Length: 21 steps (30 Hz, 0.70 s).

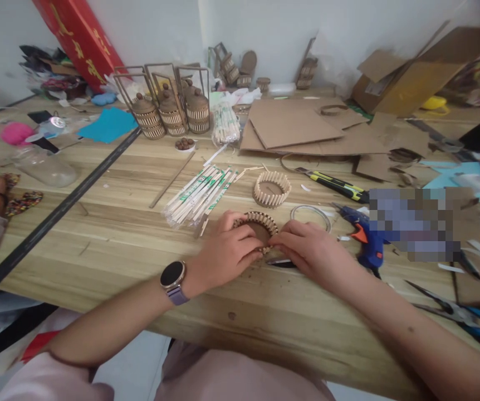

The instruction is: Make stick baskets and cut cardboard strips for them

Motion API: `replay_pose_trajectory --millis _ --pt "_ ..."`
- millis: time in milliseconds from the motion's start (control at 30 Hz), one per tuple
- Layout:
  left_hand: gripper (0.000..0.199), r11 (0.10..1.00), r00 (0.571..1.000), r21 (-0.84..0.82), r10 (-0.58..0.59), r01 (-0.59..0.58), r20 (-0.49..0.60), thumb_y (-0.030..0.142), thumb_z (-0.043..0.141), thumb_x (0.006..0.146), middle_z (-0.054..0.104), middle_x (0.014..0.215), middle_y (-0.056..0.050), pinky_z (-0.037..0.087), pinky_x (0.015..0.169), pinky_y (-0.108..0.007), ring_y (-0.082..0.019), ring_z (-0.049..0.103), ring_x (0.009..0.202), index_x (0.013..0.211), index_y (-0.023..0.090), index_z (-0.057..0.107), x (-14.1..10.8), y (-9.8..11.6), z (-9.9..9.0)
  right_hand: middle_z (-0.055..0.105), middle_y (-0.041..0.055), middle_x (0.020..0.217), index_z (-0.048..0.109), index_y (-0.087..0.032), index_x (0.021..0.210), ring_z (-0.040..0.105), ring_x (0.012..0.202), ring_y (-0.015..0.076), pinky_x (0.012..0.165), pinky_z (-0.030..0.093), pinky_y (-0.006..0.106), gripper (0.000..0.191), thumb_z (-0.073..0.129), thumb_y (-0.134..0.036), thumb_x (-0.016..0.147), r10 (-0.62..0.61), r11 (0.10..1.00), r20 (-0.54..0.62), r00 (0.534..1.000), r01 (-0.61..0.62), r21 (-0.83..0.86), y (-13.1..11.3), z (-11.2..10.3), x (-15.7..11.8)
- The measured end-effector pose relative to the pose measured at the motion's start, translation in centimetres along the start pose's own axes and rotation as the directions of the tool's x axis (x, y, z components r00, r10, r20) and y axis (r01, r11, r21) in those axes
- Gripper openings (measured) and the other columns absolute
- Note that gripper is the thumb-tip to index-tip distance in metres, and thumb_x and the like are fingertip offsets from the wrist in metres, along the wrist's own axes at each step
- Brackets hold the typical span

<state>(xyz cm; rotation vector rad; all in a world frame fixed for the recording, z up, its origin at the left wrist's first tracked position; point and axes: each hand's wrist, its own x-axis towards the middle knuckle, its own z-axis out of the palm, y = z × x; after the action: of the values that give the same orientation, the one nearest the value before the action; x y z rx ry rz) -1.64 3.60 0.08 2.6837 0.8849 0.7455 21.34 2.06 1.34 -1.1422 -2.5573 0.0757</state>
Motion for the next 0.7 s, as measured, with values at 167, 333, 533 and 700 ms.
replay_pose_trajectory --millis 167,333,533,700 --pt "0.023 0.999 1.0 0.034 -0.022 0.022 0.007 0.027 0.054 0.097 0.07 0.092 -0.007 0.039 0.104 -0.052 -0.03 0.043 0.121 0.087 0.018 0.073 0.2 0.3 0.4 0.064 0.0036 0.083 0.07 -0.022 0.1 0.056 0.07 0.0154 0.067 0.04 0.028 0.026 0.045 -0.019 0.097 -0.039 0.999 0.003 0.999 0.039 -0.02 -0.1 0.0 0.2" --pt "0.024 0.998 1.0 0.06 -0.011 0.013 -0.027 0.025 0.052 0.098 0.071 0.093 -0.006 0.036 0.107 -0.052 -0.03 0.045 0.12 0.088 0.018 0.073 0.4 0.4 0.4 0.065 0.0037 0.082 0.069 -0.022 0.094 0.059 0.072 0.0152 0.071 0.038 0.03 0.027 0.042 -0.02 0.099 -0.049 0.995 0.007 0.999 0.049 -0.088 -0.2 0.2 0.2" --pt "0.023 0.999 0.997 0.049 0.018 -0.015 -0.071 0.023 0.052 0.098 0.073 0.097 -0.005 0.036 0.108 -0.049 -0.029 0.042 0.123 0.091 0.017 0.073 0.8 -0.3 0.5 0.065 0.0035 0.079 0.069 -0.022 0.093 0.058 0.071 0.0156 0.07 0.036 0.031 0.026 0.044 -0.021 0.099 -0.033 0.987 -0.075 0.997 0.021 -0.159 -0.2 0.7 0.5" --pt "0.022 0.996 1.0 0.085 0.014 -0.011 -0.028 0.021 0.05 0.099 0.073 0.106 -0.004 0.039 0.106 -0.049 -0.029 0.044 0.123 0.103 0.018 0.072 0.8 -0.7 0.6 0.064 0.0031 0.077 0.071 -0.021 0.093 0.057 0.068 0.0151 0.068 0.037 0.03 0.031 0.042 -0.026 0.102 -0.009 0.989 -0.098 0.995 -0.005 -0.149 -0.2 1.0 0.5"
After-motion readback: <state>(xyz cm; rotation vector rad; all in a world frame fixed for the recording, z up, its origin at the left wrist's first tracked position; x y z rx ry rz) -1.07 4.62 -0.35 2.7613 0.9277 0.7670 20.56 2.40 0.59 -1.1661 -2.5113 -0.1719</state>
